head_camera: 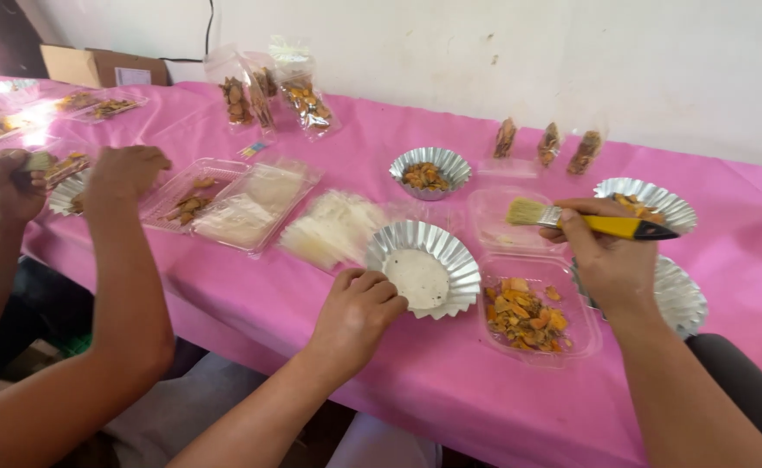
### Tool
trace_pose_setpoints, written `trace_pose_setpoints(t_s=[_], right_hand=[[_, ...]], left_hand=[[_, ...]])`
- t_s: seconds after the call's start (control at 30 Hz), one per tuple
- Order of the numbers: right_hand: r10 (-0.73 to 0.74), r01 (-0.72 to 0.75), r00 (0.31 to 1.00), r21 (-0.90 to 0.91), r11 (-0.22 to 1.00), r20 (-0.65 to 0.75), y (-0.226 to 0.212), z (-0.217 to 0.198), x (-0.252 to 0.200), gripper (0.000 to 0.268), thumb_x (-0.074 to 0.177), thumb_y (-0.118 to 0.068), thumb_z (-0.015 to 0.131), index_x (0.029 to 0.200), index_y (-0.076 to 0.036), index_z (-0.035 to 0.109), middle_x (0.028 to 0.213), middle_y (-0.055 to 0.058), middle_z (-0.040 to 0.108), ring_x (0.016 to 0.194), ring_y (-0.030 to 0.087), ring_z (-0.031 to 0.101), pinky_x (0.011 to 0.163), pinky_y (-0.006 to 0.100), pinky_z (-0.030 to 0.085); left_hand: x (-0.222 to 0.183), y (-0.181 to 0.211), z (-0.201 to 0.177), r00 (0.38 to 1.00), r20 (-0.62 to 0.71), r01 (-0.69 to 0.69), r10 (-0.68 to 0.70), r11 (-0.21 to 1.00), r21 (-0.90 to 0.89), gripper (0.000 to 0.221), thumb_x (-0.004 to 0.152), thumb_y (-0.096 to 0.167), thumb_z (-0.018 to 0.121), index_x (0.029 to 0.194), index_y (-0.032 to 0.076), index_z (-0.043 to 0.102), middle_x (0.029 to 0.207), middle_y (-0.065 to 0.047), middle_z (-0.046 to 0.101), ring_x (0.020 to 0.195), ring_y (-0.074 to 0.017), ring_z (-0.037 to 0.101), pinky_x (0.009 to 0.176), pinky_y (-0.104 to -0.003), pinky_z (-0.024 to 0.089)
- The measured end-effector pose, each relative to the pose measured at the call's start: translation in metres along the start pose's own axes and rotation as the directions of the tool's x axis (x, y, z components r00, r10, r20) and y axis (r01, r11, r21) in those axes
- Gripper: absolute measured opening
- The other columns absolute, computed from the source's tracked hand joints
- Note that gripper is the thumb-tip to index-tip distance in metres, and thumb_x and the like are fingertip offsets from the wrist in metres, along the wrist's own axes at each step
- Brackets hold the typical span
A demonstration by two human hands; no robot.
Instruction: Sorting and cleaning dried tea ingredients using a brush and packaging them into small plastic bags.
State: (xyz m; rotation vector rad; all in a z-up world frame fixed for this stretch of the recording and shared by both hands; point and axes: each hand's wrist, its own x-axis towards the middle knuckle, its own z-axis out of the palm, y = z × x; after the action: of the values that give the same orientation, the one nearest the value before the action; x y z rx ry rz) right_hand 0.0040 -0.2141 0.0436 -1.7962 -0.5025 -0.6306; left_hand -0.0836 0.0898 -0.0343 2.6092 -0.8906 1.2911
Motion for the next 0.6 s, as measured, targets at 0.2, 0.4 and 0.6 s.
trace_pose_setpoints(t_s=[0.2, 0.4, 0.6], right_hand=[[-0.114, 0.133, 0.969, -0.073, 0.988, 0.22, -0.018, 0.015, -0.026, 0.026, 0.098, -0.014, 0.066, 0.122, -0.007, 0.069, 0.129, 0.016, 0.07, 0.121, 0.028, 0.071, 0.093, 0.03, 0.067], [-0.471, 0.773, 0.598, -0.312, 0.553, 0.648, -0.048, 0.041, -0.079, 0.058, 0.082, 0.009, 0.064, 0.137, -0.009, 0.057, 0.158, 0.013, 0.048, 0.119, 0.033, 0.063, 0.086, 0.047, 0.052], [-0.447, 0.498, 0.86, -0.594, 0.632, 0.246, -0.039, -0.056, -0.078, 0.03, 0.101, -0.021, 0.064, 0.127, -0.007, 0.069, 0.14, 0.018, 0.066, 0.132, 0.035, 0.063, 0.112, 0.048, 0.051]], left_hand=[[-0.012, 0.008, -0.042, 0.998, 0.058, -0.027, 0.028, 0.999, -0.017, 0.012, 0.087, 0.012, 0.058, 0.096, 0.016, 0.065, 0.096, 0.0, 0.064, 0.102, -0.025, 0.061, 0.087, -0.041, 0.042], [-0.022, 0.014, -0.061, 0.999, -0.045, 0.0, 0.001, 1.0, 0.021, 0.025, 0.089, -0.004, 0.063, 0.1, 0.016, 0.072, 0.101, 0.002, 0.071, 0.105, -0.023, 0.067, 0.093, -0.041, 0.045], [0.061, 0.051, -0.017, 0.981, -0.158, -0.136, 0.117, 0.984, -0.114, 0.017, 0.086, 0.002, 0.065, 0.091, 0.018, 0.068, 0.085, 0.0, 0.063, 0.084, -0.0242, 0.063, 0.078, -0.04, 0.043]])
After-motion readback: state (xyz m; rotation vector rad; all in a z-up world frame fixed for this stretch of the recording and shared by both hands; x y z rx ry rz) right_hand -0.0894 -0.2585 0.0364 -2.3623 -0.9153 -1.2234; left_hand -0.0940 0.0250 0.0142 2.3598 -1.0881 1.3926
